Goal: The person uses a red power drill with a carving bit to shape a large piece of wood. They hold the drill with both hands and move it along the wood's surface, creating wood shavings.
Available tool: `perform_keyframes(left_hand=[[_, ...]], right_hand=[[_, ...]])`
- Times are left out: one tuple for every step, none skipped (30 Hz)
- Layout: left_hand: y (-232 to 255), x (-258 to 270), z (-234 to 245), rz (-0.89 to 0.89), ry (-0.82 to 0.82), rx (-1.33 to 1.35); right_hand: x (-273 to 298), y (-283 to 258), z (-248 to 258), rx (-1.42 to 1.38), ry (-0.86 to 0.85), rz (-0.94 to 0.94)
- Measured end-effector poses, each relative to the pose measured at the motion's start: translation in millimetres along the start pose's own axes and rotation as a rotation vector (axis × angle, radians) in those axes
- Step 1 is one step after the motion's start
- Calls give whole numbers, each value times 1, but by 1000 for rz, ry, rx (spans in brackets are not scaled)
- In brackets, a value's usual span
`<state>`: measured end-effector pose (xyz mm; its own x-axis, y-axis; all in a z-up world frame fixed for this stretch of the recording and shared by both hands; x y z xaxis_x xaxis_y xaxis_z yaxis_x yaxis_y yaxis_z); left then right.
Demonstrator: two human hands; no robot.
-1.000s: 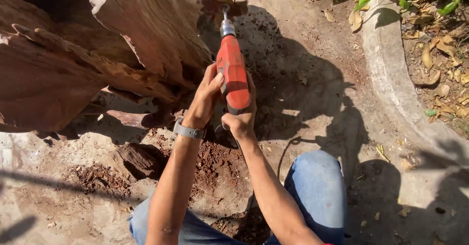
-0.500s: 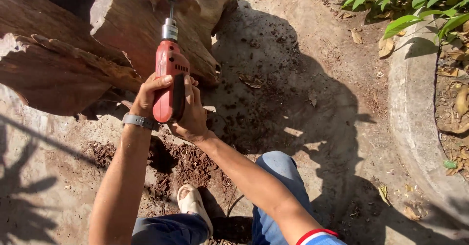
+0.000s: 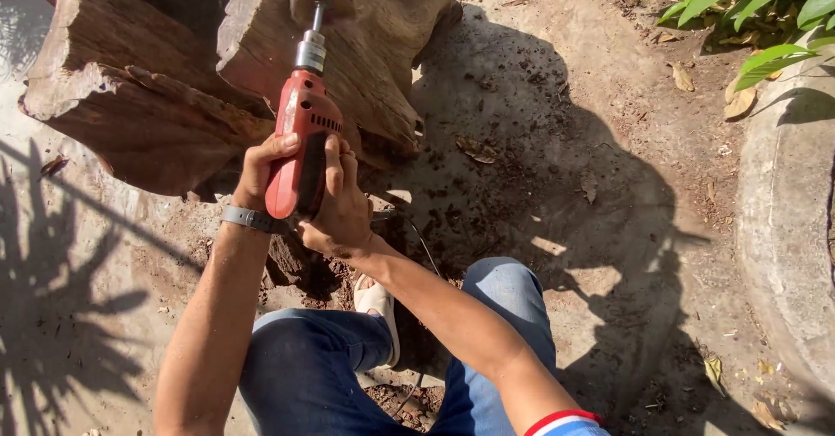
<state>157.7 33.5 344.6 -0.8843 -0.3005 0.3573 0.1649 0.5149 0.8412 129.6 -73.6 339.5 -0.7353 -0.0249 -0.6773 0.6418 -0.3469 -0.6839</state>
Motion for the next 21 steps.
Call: perform_keyframes(left_hand=[[3, 7, -12, 2, -5, -9], [9, 13, -22, -26, 16, 41], [16, 20, -31, -54, 37, 93], [14, 17, -23, -53, 32, 91], [14, 14, -15, -64, 26, 126], [13, 12, -6, -81, 25, 168], [10, 12, -6, -85, 26, 173], [9, 12, -5, -92, 16, 197], [7, 12, -5, -99, 6, 220], [8, 17, -9, -101, 9, 218], [8, 22, -14, -96, 7, 220], [10, 22, -22, -89, -5, 217], [10, 15, -8, -88, -11, 209], [8, 10, 9, -98, 4, 206], [6, 6, 27, -109, 19, 204], [7, 5, 28, -116, 18, 205], [9, 5, 29, -126, 13, 227], [8, 8, 33, -131, 15, 248], [9, 13, 24, -133, 21, 249], [5, 16, 14, -85, 33, 260], [1, 18, 4, -38, 45, 270]], right_hand=[[-8, -6, 9, 1, 9, -5], [-17, -19, 18, 1, 18, 64], [-25, -33, 26, 3, 27, 133], [-25, -32, 25, 6, 31, 132], [-26, -32, 23, 2, 36, 134], [-25, -33, 22, -6, 34, 142], [-24, -30, 23, -7, 32, 148], [-25, -28, 22, -43, 2, 140], [-25, -26, 20, -78, -29, 133], [-23, -27, 21, -82, -29, 132], [-22, -28, 23, -70, -30, 133], [-24, -27, 24, -53, -20, 133], [-27, -28, 21, -51, -11, 130], [-25, -34, 24, -31, 33, 193], [-23, -41, 26, -10, 77, 256], [-20, -42, 25, -14, 79, 262], [-19, -36, 20, -20, 34, 173], [-14, -31, 15, -28, -18, 77], [-12, -33, 18, -33, -22, 77], [-12, -36, 19, -4, -36, 99], [-11, -38, 20, 25, -50, 121]])
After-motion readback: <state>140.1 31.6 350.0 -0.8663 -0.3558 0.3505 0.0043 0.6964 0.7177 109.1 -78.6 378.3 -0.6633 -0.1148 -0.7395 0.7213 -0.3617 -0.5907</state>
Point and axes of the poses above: each hand's wrist, its own x-axis away from the middle knuckle, its own z-axis out of the back of the hand, y = z × x, the point moved 9 cm from there along -x, towards the middle knuckle, and after that the axes turned 11 degrees about x, right-handed, at the moved point
